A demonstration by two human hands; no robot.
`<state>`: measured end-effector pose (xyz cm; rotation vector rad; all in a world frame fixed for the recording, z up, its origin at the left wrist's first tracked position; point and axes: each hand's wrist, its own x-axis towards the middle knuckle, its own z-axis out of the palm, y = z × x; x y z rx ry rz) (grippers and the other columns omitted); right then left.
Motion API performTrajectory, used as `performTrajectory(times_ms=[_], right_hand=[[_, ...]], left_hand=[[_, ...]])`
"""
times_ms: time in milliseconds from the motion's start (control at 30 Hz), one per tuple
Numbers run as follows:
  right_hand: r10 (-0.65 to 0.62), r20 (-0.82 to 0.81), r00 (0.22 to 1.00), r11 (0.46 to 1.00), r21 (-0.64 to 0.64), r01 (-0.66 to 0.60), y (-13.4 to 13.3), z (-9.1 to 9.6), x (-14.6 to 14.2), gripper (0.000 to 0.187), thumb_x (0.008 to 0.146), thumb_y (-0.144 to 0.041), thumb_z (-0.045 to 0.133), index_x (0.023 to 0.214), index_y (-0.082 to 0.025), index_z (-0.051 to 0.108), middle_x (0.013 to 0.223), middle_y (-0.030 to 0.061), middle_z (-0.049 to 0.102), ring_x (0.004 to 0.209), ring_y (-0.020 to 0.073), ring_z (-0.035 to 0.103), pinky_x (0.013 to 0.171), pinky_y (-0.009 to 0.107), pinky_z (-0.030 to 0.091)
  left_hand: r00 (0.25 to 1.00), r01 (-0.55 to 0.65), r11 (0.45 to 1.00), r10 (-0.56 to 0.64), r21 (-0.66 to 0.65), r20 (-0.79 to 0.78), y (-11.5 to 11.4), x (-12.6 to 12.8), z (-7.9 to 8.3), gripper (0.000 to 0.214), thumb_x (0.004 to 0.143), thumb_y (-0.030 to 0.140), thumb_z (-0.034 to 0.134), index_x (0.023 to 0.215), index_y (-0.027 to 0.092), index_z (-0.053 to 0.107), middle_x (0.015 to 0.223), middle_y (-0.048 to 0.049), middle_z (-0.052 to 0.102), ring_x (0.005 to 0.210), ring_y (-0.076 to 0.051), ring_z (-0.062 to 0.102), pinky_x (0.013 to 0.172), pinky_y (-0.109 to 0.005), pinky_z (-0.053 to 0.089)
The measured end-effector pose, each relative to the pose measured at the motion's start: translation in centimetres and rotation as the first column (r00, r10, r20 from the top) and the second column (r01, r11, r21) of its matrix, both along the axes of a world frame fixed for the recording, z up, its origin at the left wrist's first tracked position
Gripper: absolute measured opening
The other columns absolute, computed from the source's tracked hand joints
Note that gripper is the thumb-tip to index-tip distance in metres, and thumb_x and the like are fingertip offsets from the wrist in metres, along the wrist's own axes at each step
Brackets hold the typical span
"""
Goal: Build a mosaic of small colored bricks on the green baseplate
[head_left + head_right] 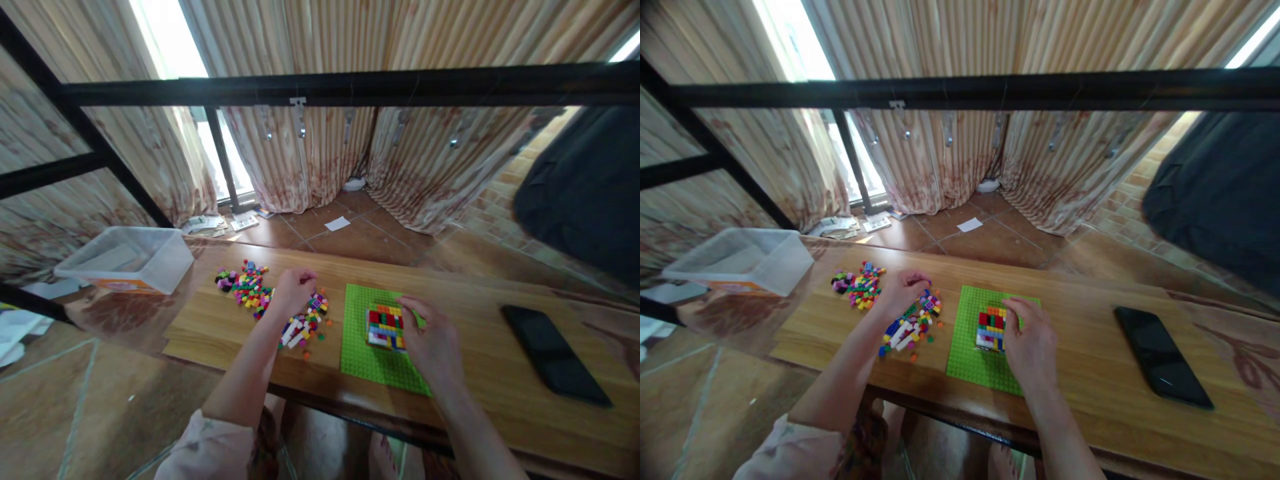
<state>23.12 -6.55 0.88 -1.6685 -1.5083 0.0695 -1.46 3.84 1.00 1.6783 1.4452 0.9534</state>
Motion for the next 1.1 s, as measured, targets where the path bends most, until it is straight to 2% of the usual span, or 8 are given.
performTrajectory(times_ms=[100, 233, 333, 433, 600, 867, 1100], right_hand=[[-0.003, 0.002, 1.0, 1.0, 0.002, 0.003, 0.0, -0.1, 0.0, 0.025, 0.085, -0.029, 0.047, 0.091, -0.02, 0.07, 0.097, 0.0096, 0.071, 0.092, 0.0233, 0.065, 0.087, 0.042, 0.049], [-0.003, 0.01, 1.0, 1.0, -0.017, 0.003, 0.2, -0.2, -0.3, 0.025, 0.084, -0.03, 0.047, 0.09, -0.02, 0.07, 0.095, 0.0093, 0.072, 0.089, 0.0237, 0.065, 0.084, 0.042, 0.05], [0.021, 0.023, 0.999, 1.0, -0.022, -0.021, 0.3, -0.3, -0.7, 0.025, 0.084, -0.03, 0.047, 0.09, -0.02, 0.069, 0.095, 0.009, 0.072, 0.089, 0.0237, 0.065, 0.081, 0.041, 0.051], [0.041, 0.016, 0.999, 0.999, -0.01, -0.041, 0.5, -0.4, -1.1, 0.025, 0.085, -0.03, 0.047, 0.089, -0.02, 0.069, 0.092, 0.0089, 0.072, 0.087, 0.0235, 0.066, 0.08, 0.041, 0.051], [0.074, 0.005, 0.997, 0.997, -0.021, -0.074, 0.6, -0.4, -1.6, 0.026, 0.086, -0.028, 0.046, 0.091, -0.02, 0.069, 0.094, 0.0084, 0.071, 0.089, 0.0235, 0.065, 0.083, 0.043, 0.051], [0.078, -0.021, 0.997, 0.996, -0.038, -0.078, 0.5, -0.4, -2.1, 0.025, 0.086, -0.029, 0.046, 0.09, -0.021, 0.07, 0.095, 0.0081, 0.071, 0.089, 0.024, 0.066, 0.081, 0.044, 0.052], [0.082, -0.024, 0.996, 0.996, -0.026, -0.083, 0.4, 0.0, -1.8, 0.026, 0.086, -0.029, 0.046, 0.09, -0.02, 0.07, 0.094, 0.0085, 0.071, 0.089, 0.0239, 0.065, 0.082, 0.044, 0.051]], left_hand=[[0.994, 0.052, 0.999, -0.051, 0.009, -0.096, 0.1, -2.2, 0.4, 0.017, 0.074, 0.013, 0.055, 0.079, 0.013, 0.072, 0.074, -0.0026, 0.072, 0.067, -0.012, 0.063, 0.064, -0.02, 0.048], [0.944, 0.16, 0.987, -0.153, 0.001, -0.293, -0.4, -3.1, 0.3, 0.025, 0.07, 0.008, 0.054, 0.081, 0.018, 0.075, 0.079, -0.0011, 0.073, 0.073, -0.014, 0.064, 0.068, -0.021, 0.049], [0.899, 0.182, 0.983, -0.157, 0.022, -0.409, -1.0, -3.1, 0.7, 0.031, 0.067, 0.006, 0.054, 0.084, 0.021, 0.075, 0.085, -0.001, 0.074, 0.079, -0.016, 0.065, 0.073, -0.024, 0.049], [0.875, 0.21, 0.976, -0.165, 0.05, -0.454, -1.7, -2.7, 1.4, 0.029, 0.068, 0.009, 0.057, 0.085, 0.023, 0.076, 0.09, -0.0017, 0.074, 0.087, -0.018, 0.064, 0.083, -0.028, 0.048], [0.789, 0.428, 0.898, -0.314, 0.104, -0.529, -2.7, -1.3, 1.6, 0.032, 0.067, 0.006, 0.056, 0.085, 0.024, 0.075, 0.091, -0.001, 0.073, 0.098, -0.019, 0.061, 0.105, -0.035, 0.035], [0.737, 0.471, 0.875, -0.321, 0.111, -0.595, -3.1, 0.3, 0.5, 0.027, 0.066, 0.004, 0.056, 0.076, 0.022, 0.074, 0.087, -0.0047, 0.069, 0.092, -0.02, 0.059, 0.098, -0.035, 0.039], [0.712, 0.486, 0.868, -0.322, 0.106, -0.624, -3.0, 0.7, 0.7, 0.021, 0.073, 0.007, 0.052, 0.075, 0.018, 0.07, 0.086, -0.006, 0.067, 0.089, -0.02, 0.058, 0.092, -0.034, 0.042]])
